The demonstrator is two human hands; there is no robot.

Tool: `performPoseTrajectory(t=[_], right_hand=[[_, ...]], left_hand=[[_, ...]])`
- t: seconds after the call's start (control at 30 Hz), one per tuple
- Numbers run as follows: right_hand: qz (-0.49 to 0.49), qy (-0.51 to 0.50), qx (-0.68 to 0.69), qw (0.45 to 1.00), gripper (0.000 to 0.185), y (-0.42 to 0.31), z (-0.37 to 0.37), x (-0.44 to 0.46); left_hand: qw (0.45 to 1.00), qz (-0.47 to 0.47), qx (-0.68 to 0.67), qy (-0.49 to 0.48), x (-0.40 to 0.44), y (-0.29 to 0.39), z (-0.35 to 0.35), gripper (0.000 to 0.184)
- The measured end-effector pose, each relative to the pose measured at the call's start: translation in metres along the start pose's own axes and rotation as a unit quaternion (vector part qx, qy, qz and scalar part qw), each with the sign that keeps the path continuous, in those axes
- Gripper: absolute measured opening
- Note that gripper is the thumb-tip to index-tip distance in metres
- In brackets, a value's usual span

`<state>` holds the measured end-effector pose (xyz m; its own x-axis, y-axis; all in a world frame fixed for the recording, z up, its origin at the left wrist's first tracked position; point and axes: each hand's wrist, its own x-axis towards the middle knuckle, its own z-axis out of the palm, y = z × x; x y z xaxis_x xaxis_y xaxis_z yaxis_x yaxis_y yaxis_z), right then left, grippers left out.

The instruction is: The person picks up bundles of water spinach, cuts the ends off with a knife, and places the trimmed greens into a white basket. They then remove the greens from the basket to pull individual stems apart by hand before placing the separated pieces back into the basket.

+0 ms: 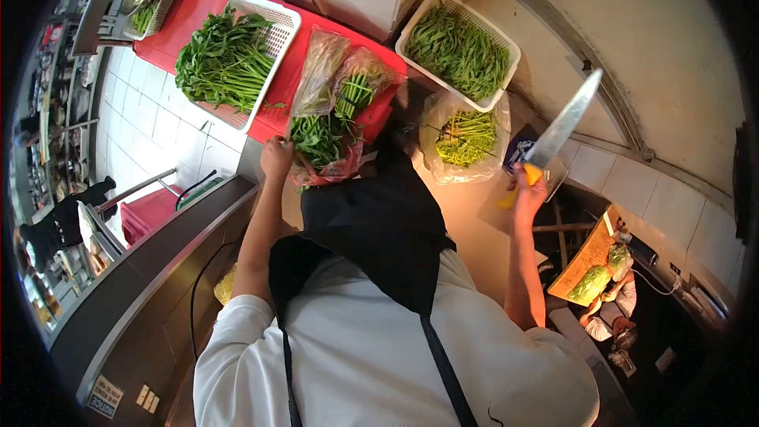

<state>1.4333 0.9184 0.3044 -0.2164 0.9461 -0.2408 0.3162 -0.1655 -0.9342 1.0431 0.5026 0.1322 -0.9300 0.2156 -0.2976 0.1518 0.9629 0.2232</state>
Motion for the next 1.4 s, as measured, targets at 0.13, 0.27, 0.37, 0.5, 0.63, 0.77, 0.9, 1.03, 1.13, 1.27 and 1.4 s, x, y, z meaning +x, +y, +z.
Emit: performPoseTrajectory(t=[0.13,0.27,0.37,0.5,0.63,0.77,0.9,1.03,1.13,1.27,1.4], right_hand=[[-0.042,0.084,-0.026,0.995,0.013,0.021,-0.048,0.032],[-0.034,0.065,-0.011,0.997,0.011,0.073,-0.08,0.07],[0.005,0.032,-0.016,0.999,0.015,0.109,-0.07,0.088],[0.072,-0.079,-0.05,0.993,0.02,0.16,-0.07,0.103],[0.054,-0.087,-0.156,0.982,0.019,0.144,-0.047,0.089],[0.046,-0.133,-0.189,0.972,0.02,0.13,-0.039,0.06],[0.095,-0.175,-0.249,0.948,0.021,0.092,-0.029,0.017],[0.136,-0.215,-0.299,0.92,0.024,0.089,-0.023,-0.005],[0.156,-0.227,-0.324,0.905,0.027,0.08,-0.008,-0.006],[0.102,-0.258,-0.349,0.895,0.029,0.08,0.005,0.003],[0.08,-0.261,-0.334,0.902,0.025,0.049,0.029,0.004]], left_hand=[[1.0,-0.005,0.011,-0.003,0.001,-0.007,-0.005,0.04],[0.993,0.074,0.007,0.094,-0.015,0.01,-0.021,0.032],[0.974,0.176,-0.03,0.14,-0.033,0.053,-0.051,0.022],[0.969,0.225,-0.098,0.011,-0.049,0.103,-0.036,0.017],[0.943,0.034,-0.303,-0.133,-0.049,0.141,0.048,0.041],[0.938,-0.137,-0.319,0.018,-0.041,0.163,0.117,0.066],[0.86,-0.243,-0.449,0.007,-0.019,0.163,0.141,0.066],[0.947,-0.192,-0.247,-0.069,-0.017,0.161,0.09,0.052],[0.992,-0.033,-0.098,-0.072,-0.03,0.144,0.074,0.049],[0.997,0.062,-0.04,-0.039,-0.045,0.124,0.044,0.042],[0.993,0.078,-0.064,0.063,-0.039,0.111,-0.024,0.033]])
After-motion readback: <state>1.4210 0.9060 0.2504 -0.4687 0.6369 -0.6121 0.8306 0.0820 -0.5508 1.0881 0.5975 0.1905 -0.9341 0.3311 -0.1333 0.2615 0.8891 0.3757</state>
